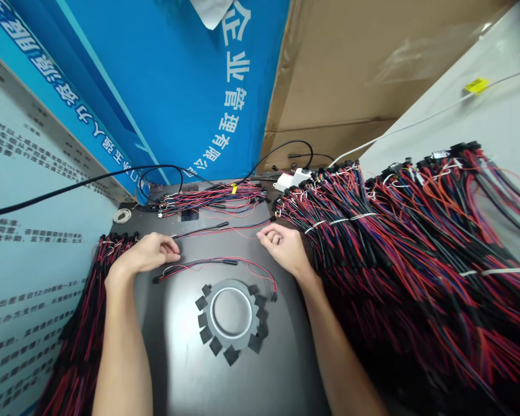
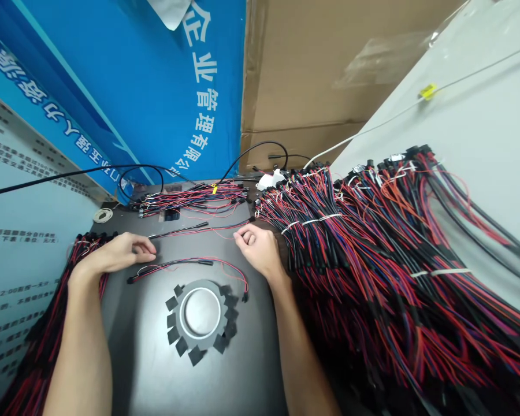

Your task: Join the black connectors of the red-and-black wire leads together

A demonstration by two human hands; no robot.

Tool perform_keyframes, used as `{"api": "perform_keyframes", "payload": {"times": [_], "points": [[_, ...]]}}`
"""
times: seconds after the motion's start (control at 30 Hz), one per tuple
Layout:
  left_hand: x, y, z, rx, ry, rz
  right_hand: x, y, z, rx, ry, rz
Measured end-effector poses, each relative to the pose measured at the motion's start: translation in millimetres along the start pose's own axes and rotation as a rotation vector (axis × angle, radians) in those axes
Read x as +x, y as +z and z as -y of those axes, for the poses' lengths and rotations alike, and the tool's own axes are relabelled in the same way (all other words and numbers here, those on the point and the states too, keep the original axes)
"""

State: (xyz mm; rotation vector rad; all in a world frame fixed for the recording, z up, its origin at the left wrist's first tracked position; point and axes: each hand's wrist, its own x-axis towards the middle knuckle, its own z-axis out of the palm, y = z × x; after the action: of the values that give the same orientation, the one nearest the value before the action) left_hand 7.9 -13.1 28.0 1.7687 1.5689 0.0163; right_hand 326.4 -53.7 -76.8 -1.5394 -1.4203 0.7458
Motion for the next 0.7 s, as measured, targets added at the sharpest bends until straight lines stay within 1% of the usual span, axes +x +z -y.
{"api": "perform_keyframes", "payload": {"times": [0.03, 0.1, 0.2, 0.27, 0.37, 0.47, 0.53, 0.63, 0.67, 0.7], "points": [[-1, -0.8, 2, -0.001, -0.016, 0.016, 1, 0, -1, 0.005, 0.006, -0.023], [-3, -3.3, 8, 0.022, -0.054, 0.002, 3, 0, -3, 0.025, 0.025, -0.077], [-5, -7.6, 21, 0.109, -0.161, -0.089, 4, 0, -4, 0.028, 0.056, -0.143], [-4, -9.9, 29, 0.127, -0.207, -0.186, 5, -1, -4, 0.026, 0.076, -0.165], [-3, -12.9, 37, 0.097, -0.168, -0.362, 6, -3, -3, 0.017, 0.085, -0.184], [-7, -17.8, 40, 0.135, -0.133, -0.521, 5, -5, -2, -0.039, 0.081, -0.169], [-17, -23.2, 39, 0.151, -0.148, -0.597, 4, -6, -1, -0.109, 0.07, -0.133], [-40, -33.0, 35, 0.158, -0.217, -0.708, 2, -4, -1, -0.256, 0.047, -0.099], [-49, -36.1, 33, 0.172, -0.236, -0.728, 2, -3, -1, -0.293, 0.036, -0.092], [-56, -38.9, 31, 0.183, -0.257, -0.721, 1, -2, -1, -0.313, 0.027, -0.089]]}}
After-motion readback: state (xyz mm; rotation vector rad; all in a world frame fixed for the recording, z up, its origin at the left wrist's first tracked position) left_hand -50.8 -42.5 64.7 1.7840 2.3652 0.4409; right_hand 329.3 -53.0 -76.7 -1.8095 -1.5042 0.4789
